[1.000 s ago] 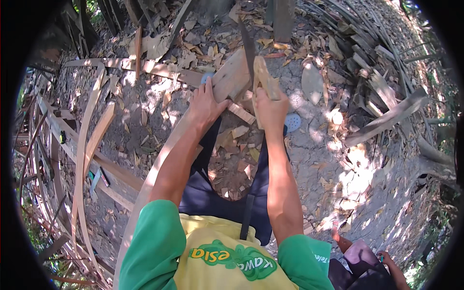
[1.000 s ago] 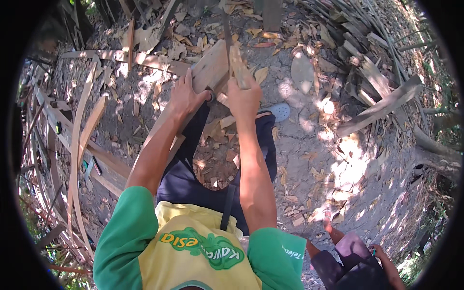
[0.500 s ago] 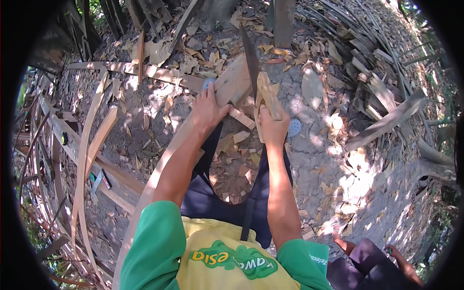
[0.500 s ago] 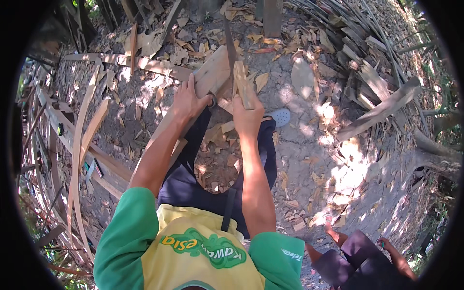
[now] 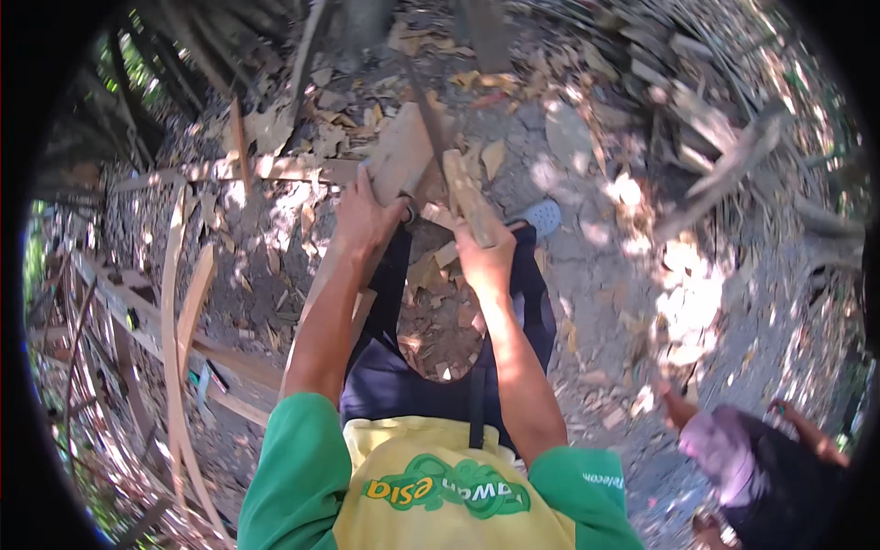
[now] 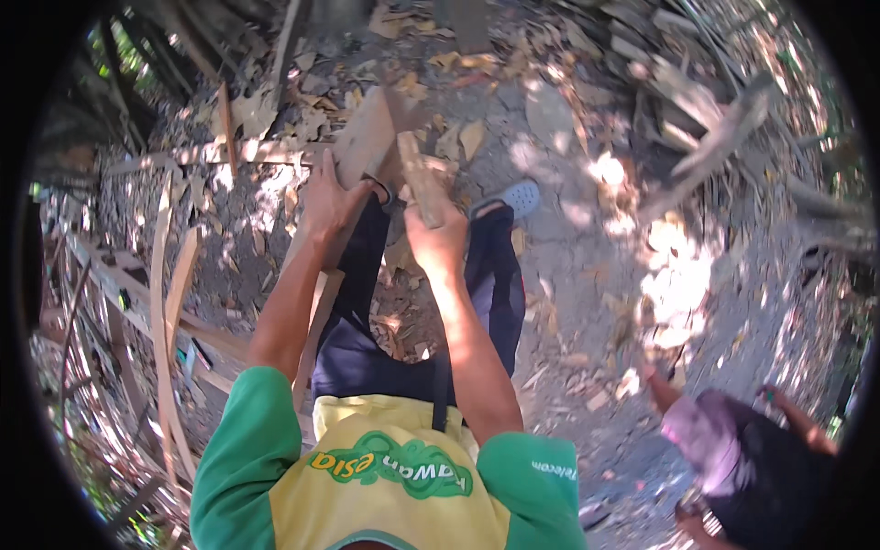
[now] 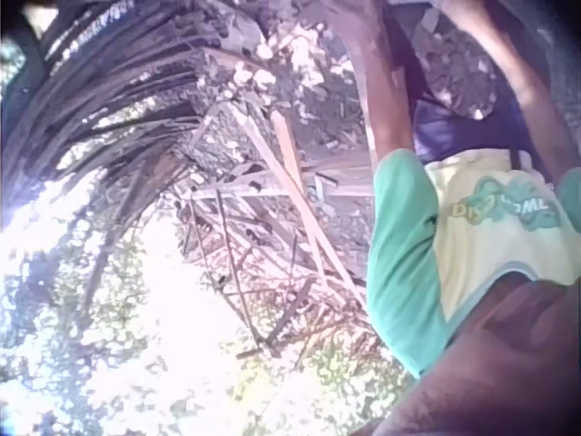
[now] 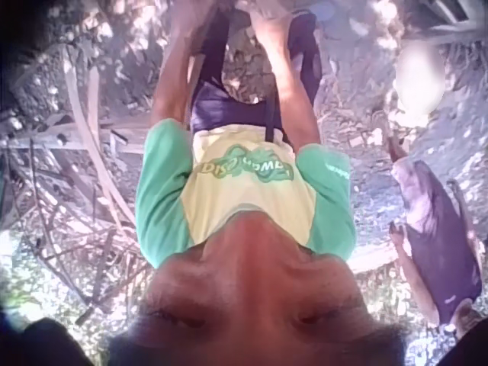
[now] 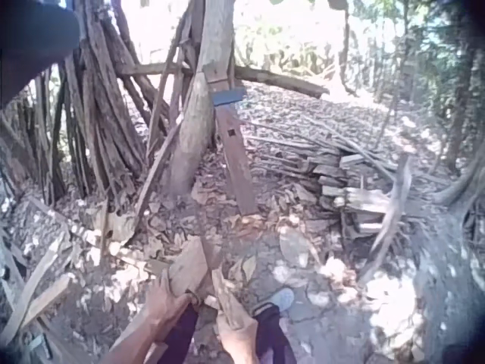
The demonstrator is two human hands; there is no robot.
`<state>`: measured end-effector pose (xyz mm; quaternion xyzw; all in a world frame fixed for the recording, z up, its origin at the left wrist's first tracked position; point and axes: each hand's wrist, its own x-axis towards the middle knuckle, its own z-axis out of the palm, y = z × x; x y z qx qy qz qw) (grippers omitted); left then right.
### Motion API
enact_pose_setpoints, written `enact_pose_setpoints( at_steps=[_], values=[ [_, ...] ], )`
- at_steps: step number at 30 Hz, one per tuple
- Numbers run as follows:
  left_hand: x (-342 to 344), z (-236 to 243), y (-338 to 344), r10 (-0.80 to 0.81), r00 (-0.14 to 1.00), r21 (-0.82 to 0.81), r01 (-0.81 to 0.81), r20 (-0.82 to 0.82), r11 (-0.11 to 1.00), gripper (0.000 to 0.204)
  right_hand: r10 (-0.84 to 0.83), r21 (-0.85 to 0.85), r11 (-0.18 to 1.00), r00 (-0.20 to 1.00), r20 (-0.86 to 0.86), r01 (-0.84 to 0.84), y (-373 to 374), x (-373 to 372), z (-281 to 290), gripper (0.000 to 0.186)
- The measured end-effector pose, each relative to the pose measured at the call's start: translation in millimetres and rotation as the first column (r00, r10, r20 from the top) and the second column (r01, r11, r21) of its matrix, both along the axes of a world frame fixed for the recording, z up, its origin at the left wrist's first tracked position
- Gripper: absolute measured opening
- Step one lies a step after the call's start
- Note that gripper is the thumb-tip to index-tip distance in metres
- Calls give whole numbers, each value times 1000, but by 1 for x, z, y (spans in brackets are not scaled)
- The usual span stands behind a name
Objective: The person saws wood beams using a hand saw while standing and sitting over the material, occasionally assisted by another person who holds or marks the wood.
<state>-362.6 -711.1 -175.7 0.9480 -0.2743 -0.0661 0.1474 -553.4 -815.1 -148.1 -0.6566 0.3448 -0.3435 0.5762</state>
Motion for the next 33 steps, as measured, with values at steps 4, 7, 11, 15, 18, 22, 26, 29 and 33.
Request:
enact_pose_setpoints(
  at_steps=[4,7,11,15,18,22,26,29,33],
  values=[
    [4,-16,24,-9,999,4,9,44,1000,108,53,-161,985,997,-64,-63,48,-68,-1,46],
    [-5,-18,5,-58,997,-4,58,45,998,105,54,96,994,997,49,-58,59,-108,3,51],
    [-22,-20,-10,-118,992,-33,120,53,992,102,-12,-6,1000,999,-50,12,46,-114,-10,58],
    [-25,-32,-4,-34,999,8,33,40,999,105,-19,30,999,1000,5,19,37,-117,-2,56],
    [-24,-27,-4,-62,996,-33,64,69,997,103,-30,56,998,998,60,27,36,-116,-5,56],
    [-15,-19,-2,-33,997,-57,37,70,998,103,-5,61,998,998,68,1,40,-107,-7,55],
    [-15,-18,-5,-23,998,-51,27,61,998,104,-27,40,999,995,93,24,44,-104,-15,54],
    [-11,-14,-4,12,997,-13,-11,74,1000,104,18,0,1000,999,51,-18,43,-105,-8,54],
    [-11,-12,3,7,994,-7,-6,114,1000,105,42,-21,999,996,74,-40,44,-102,-4,55]
  ],
)
